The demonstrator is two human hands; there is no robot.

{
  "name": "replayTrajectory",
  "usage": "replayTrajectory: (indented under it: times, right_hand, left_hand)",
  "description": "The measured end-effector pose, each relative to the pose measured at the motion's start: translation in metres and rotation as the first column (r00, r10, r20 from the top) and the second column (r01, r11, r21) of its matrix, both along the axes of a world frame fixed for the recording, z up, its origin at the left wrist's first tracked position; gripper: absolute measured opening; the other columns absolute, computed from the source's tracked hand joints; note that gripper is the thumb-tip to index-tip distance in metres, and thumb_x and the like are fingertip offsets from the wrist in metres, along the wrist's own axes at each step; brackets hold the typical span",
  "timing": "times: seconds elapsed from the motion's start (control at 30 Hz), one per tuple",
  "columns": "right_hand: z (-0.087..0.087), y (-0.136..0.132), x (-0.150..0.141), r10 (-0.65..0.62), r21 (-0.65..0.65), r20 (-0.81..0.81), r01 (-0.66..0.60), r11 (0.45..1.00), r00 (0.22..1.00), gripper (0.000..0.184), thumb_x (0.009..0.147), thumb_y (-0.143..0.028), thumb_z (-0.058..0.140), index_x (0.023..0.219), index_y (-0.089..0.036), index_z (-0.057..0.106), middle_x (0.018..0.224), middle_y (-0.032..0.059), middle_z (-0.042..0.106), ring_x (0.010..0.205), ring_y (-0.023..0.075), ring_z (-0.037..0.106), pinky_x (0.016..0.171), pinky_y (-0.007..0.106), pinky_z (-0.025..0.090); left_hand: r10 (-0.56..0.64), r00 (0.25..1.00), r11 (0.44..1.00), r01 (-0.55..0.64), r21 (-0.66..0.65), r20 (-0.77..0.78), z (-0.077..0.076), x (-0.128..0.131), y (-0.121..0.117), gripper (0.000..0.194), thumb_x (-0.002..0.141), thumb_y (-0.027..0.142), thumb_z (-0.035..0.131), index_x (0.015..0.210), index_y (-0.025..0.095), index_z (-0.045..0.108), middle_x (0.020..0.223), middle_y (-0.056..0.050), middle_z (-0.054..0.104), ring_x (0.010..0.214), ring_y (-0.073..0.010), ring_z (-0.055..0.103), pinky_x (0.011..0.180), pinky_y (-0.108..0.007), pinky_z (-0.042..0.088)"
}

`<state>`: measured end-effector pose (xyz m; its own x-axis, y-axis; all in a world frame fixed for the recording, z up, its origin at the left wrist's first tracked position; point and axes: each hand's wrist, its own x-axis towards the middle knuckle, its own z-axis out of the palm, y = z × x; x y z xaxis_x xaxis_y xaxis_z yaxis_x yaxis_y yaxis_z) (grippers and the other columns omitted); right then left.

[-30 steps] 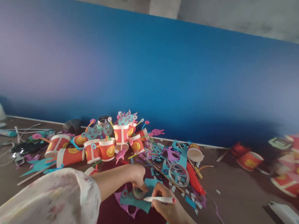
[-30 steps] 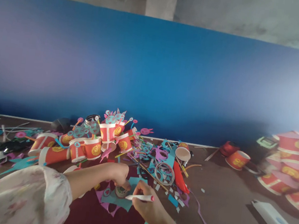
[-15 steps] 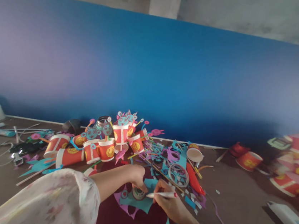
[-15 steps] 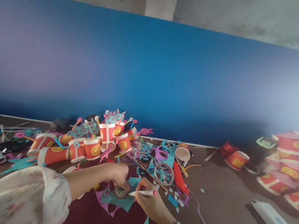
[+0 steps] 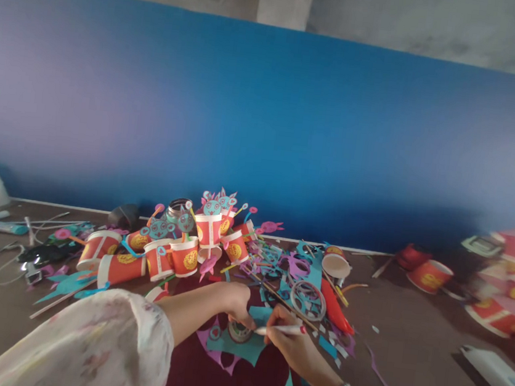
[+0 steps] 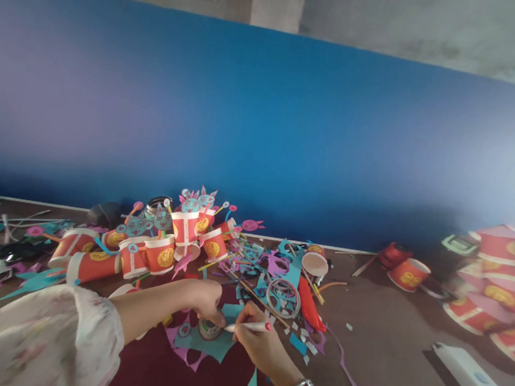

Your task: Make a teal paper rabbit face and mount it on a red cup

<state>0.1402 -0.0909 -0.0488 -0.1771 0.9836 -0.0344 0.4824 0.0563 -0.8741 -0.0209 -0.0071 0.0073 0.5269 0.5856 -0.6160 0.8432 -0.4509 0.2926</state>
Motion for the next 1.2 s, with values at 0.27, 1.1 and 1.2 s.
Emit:
replayTrajectory:
  times: [0.27,1.1,1.2]
  right_hand:
    - [0.001,-0.001,0.0,-0.008,0.003,-0.039,0.008,1.0,0.999,0.011,0.074,-0.014,0.049,0.064,-0.019,0.052,0.058,-0.0033,0.056,0.053,0.0107,0.045,0.051,0.022,0.031]
    - [-0.005,-0.003,0.002,-0.086,0.004,-0.315,0.092,0.996,0.945,0.024,0.079,-0.04,0.051,0.088,-0.018,0.055,0.071,0.003,0.065,0.069,0.0185,0.058,0.063,0.03,0.042]
    - [-0.004,-0.002,0.001,-0.095,-0.008,-0.315,0.098,0.995,0.944,0.025,0.079,-0.041,0.051,0.088,-0.018,0.055,0.072,0.003,0.065,0.07,0.0184,0.059,0.063,0.03,0.043]
  left_hand:
    - [0.013,1.0,1.0,-0.013,-0.008,0.002,-0.002,0.0,0.0,0.044,0.065,0.044,0.064,0.035,0.019,0.046,0.042,0.002,0.049,0.048,-0.0143,0.05,0.053,-0.026,0.043]
    - [0.177,0.966,0.937,-0.224,0.267,0.189,0.008,-0.015,-0.033,0.044,0.06,0.054,0.066,0.083,0.017,0.06,0.088,-0.011,0.068,0.085,-0.0294,0.064,0.069,-0.033,0.048]
    - [0.185,0.964,0.902,-0.243,0.356,0.191,0.01,-0.017,-0.045,0.058,0.059,0.049,0.071,0.103,0.016,0.054,0.096,-0.013,0.067,0.094,-0.0317,0.061,0.078,-0.037,0.046]
